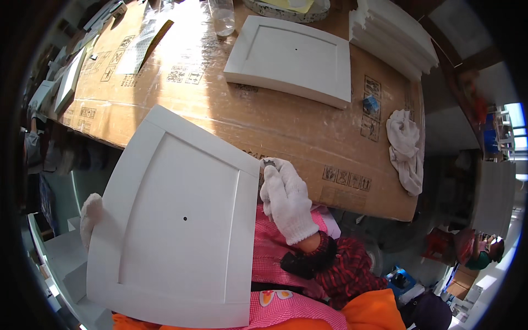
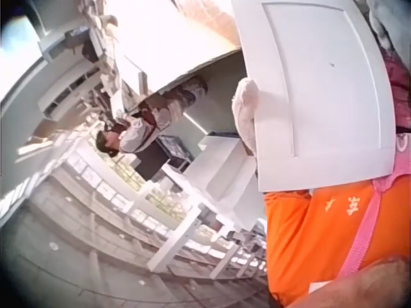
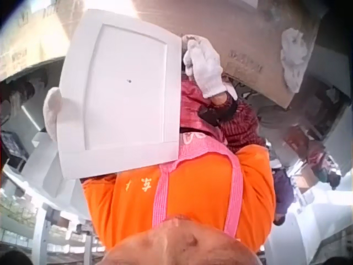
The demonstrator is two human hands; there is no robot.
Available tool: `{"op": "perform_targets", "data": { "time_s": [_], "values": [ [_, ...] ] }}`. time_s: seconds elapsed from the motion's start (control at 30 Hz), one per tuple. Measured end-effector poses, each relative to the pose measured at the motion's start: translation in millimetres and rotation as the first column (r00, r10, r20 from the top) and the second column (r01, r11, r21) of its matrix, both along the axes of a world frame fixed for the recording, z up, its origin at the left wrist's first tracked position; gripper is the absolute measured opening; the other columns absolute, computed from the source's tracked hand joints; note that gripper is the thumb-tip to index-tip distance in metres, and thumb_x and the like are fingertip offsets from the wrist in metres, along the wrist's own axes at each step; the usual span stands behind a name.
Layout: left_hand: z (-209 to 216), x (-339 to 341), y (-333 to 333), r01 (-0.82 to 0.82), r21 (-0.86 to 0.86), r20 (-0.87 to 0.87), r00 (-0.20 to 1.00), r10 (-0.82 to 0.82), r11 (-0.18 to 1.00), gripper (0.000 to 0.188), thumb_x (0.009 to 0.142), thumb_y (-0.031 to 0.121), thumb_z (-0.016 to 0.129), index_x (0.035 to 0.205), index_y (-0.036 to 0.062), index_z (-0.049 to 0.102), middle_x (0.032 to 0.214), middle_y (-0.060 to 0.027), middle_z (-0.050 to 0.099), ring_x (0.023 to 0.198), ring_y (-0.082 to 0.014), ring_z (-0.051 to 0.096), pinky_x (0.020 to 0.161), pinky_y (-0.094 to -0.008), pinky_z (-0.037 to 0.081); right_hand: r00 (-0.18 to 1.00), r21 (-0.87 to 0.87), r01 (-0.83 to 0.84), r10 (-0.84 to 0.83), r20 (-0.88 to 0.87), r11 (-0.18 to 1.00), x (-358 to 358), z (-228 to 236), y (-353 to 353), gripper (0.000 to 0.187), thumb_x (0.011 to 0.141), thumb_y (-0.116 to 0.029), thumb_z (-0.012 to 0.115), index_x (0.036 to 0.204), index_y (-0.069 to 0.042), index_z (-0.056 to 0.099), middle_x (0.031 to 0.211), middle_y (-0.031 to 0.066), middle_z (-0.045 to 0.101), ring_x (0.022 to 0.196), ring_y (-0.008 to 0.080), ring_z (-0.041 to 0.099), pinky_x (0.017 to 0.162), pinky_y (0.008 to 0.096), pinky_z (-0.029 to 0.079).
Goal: Cleaning and inspecting white furniture panels using a cloth and a small tool.
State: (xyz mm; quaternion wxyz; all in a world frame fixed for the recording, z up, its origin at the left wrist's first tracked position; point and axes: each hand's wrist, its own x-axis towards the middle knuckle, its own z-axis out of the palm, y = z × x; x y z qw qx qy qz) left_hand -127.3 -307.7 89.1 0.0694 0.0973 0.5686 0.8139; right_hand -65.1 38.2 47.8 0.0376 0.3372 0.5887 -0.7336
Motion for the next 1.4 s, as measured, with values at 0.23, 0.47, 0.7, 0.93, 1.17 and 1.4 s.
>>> {"op": "perform_targets", "data": {
  "time_s": [0.23,0.47,0.7,0.93,1.17,1.4],
  "values": [
    [76.6,-15.3,104.4,0.276,-0.134,0.650,0.750,-0.126,0.952,0.090,0.084,0.028,0.082,0.155,-0.0091,0.042,0.148,-0.0192,0.057,0.135,-0.0270,0.059,0.110,-0.0328,0.050,0.916,0.311,-0.396,0.346,0.206,0.864,-5.9,7.2,35.8,0.030,0.106,-0.025,0.059,0.101,0.002,0.071,0.067,0.0054,0.061,0.057,0.0092,0.056,0.056,0.0314,0.047],
    [112.5,-12.0,150.6,0.473,-0.212,0.631,0.734,-0.250,0.855,0.112,0.068,0.030,0.086,0.159,-0.0099,0.034,0.142,-0.0131,0.058,0.130,-0.0244,0.058,0.110,-0.0351,0.047,0.802,0.597,-0.561,0.556,0.220,0.573,-24.3,20.3,51.8,0.033,0.100,-0.032,0.059,0.102,-0.003,0.073,0.089,0.0218,0.071,0.082,0.0383,0.069,0.075,0.0443,0.054],
    [102.2,-4.2,144.6,0.432,-0.166,0.618,0.746,-0.248,0.886,0.112,0.071,0.033,0.088,0.159,-0.0092,0.034,0.143,-0.0129,0.057,0.131,-0.0246,0.058,0.110,-0.0352,0.046,0.698,0.664,-0.649,0.638,0.326,0.370,-38.2,23.5,54.7,0.037,0.101,-0.037,0.052,0.105,-0.009,0.075,0.099,0.0218,0.072,0.098,0.0445,0.068,0.084,0.0520,0.055],
    [101.9,-0.9,149.2,0.486,-0.112,0.585,0.737,-0.338,0.867,0.114,0.074,0.039,0.090,0.160,-0.0089,0.033,0.143,-0.0133,0.057,0.131,-0.0239,0.058,0.111,-0.0353,0.046,0.676,0.641,-0.676,0.653,0.342,0.364,-36.9,24.0,59.8,0.036,0.100,-0.035,0.056,0.104,-0.004,0.074,0.090,0.0211,0.071,0.086,0.0400,0.071,0.077,0.0430,0.055],
    [90.1,-1.2,144.4,0.568,-0.207,0.403,0.792,-0.459,0.797,0.082,0.099,0.030,0.068,0.161,-0.0090,0.032,0.151,-0.0164,0.055,0.132,-0.0246,0.058,0.109,-0.0346,0.047,0.654,0.600,-0.707,0.671,0.350,0.376,-31.5,23.5,58.4,0.038,0.101,-0.037,0.052,0.100,-0.007,0.076,0.098,0.0212,0.073,0.097,0.0451,0.068,0.085,0.0530,0.055],
    [93.0,4.3,130.6,0.523,-0.187,0.506,0.777,-0.375,0.832,0.093,0.094,0.038,0.074,0.162,-0.0083,0.031,0.153,-0.0156,0.053,0.135,-0.0231,0.056,0.112,-0.0348,0.045,0.683,0.647,-0.673,0.639,0.355,0.360,-32.6,22.8,56.7,0.035,0.100,-0.037,0.055,0.101,-0.010,0.076,0.098,0.0207,0.073,0.097,0.0448,0.069,0.085,0.0534,0.056]
  ]
}}
